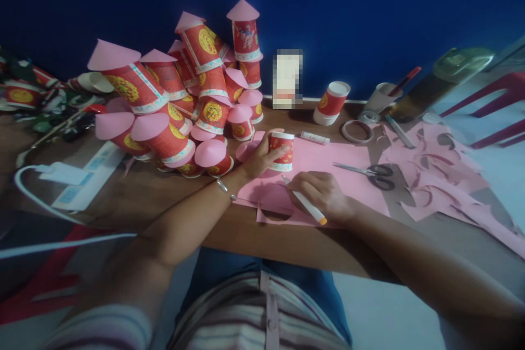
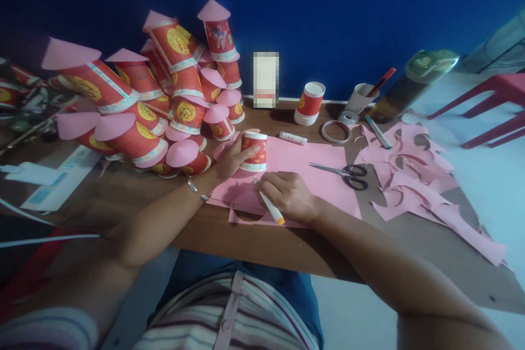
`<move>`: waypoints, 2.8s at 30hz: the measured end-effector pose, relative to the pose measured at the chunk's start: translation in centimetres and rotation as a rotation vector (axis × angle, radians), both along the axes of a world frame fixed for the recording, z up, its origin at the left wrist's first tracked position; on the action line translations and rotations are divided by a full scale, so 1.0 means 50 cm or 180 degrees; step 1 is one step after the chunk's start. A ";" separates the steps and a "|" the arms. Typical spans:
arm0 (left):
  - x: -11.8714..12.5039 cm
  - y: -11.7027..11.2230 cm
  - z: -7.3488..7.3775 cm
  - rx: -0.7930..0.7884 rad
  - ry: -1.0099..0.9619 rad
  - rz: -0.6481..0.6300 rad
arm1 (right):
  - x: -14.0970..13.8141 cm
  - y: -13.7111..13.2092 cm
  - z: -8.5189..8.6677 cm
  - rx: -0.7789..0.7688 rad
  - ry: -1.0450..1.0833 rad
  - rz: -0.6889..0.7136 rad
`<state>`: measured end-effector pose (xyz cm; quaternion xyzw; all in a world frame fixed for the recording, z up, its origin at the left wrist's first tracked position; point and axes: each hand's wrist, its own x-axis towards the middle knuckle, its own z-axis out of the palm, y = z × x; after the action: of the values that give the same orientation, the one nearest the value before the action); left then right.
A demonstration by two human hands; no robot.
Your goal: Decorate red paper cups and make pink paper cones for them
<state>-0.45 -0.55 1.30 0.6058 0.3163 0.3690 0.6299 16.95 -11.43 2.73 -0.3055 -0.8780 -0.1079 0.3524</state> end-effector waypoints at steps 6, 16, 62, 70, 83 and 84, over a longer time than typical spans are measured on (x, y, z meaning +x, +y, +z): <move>0.001 0.001 -0.001 -0.0011 -0.0127 -0.0041 | 0.003 0.000 0.002 -0.0011 0.0010 0.0017; 0.002 0.002 0.004 0.0203 0.0242 0.0015 | 0.008 0.001 -0.005 -0.0147 -0.0007 -0.0109; 0.005 -0.002 0.002 0.0062 0.0005 -0.0064 | -0.001 -0.006 0.004 0.0015 0.0073 -0.0152; 0.003 -0.003 0.005 -0.0076 -0.0196 0.0065 | -0.004 -0.008 0.005 0.0012 -0.0074 -0.0016; 0.006 0.012 -0.022 -0.0282 -0.0911 0.0362 | 0.018 0.016 -0.020 -0.0188 0.0372 -0.0745; 0.006 0.012 -0.022 -0.0274 -0.0923 0.0369 | 0.018 0.020 -0.023 -0.0204 0.0475 -0.0843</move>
<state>-0.15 0.06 0.19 0.4994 0.2720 0.4744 0.6720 17.83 -10.42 1.57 -0.4369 -0.8044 -0.1024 0.3894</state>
